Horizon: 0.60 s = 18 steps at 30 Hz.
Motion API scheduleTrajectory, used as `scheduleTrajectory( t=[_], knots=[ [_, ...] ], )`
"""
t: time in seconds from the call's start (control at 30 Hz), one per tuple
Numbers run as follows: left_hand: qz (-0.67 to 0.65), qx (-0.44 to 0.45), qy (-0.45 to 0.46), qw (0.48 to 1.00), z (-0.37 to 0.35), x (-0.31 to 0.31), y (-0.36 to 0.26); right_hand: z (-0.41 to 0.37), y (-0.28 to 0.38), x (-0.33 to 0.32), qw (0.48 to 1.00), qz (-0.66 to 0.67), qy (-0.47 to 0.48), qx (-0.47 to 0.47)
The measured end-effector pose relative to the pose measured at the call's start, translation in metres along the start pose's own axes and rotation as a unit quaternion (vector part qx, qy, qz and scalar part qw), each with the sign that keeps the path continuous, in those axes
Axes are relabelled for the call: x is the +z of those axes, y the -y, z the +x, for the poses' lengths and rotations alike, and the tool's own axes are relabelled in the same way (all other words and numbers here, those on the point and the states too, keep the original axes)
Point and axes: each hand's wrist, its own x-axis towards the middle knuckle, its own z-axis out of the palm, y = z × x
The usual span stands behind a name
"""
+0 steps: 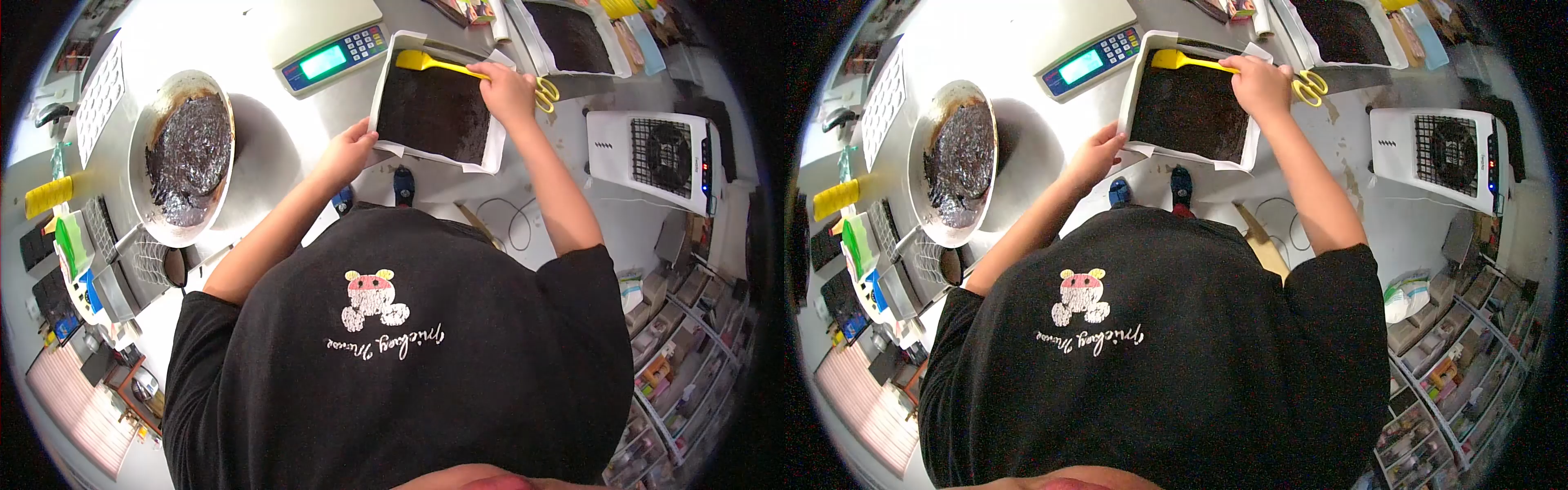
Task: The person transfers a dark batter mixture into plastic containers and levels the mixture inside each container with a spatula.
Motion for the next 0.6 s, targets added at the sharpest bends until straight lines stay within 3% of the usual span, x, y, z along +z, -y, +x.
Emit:
scheduleTrajectory(
  t=[0.13, 0.2, 0.33, 0.6],
  knots=[
    [0.027, -0.002, -0.006, 1.000, 0.002, -0.001, 0.000, -0.004, -0.005, -0.001, 1.000, -0.012, 0.000, 0.017],
    [0.030, 0.000, -0.004, 1.000, 0.002, -0.001, 0.002, -0.016, -0.006, -0.023, 0.996, -0.019, 0.053, 0.073],
    [0.026, 0.006, 0.017, 0.999, -0.004, -0.002, -0.009, -0.046, -0.009, -0.049, 0.988, -0.026, 0.046, 0.144],
    [0.040, 0.013, 0.067, 0.997, -0.005, -0.006, -0.016, -0.077, 0.062, -0.049, 0.955, 0.049, 0.104, 0.275]
  ],
)
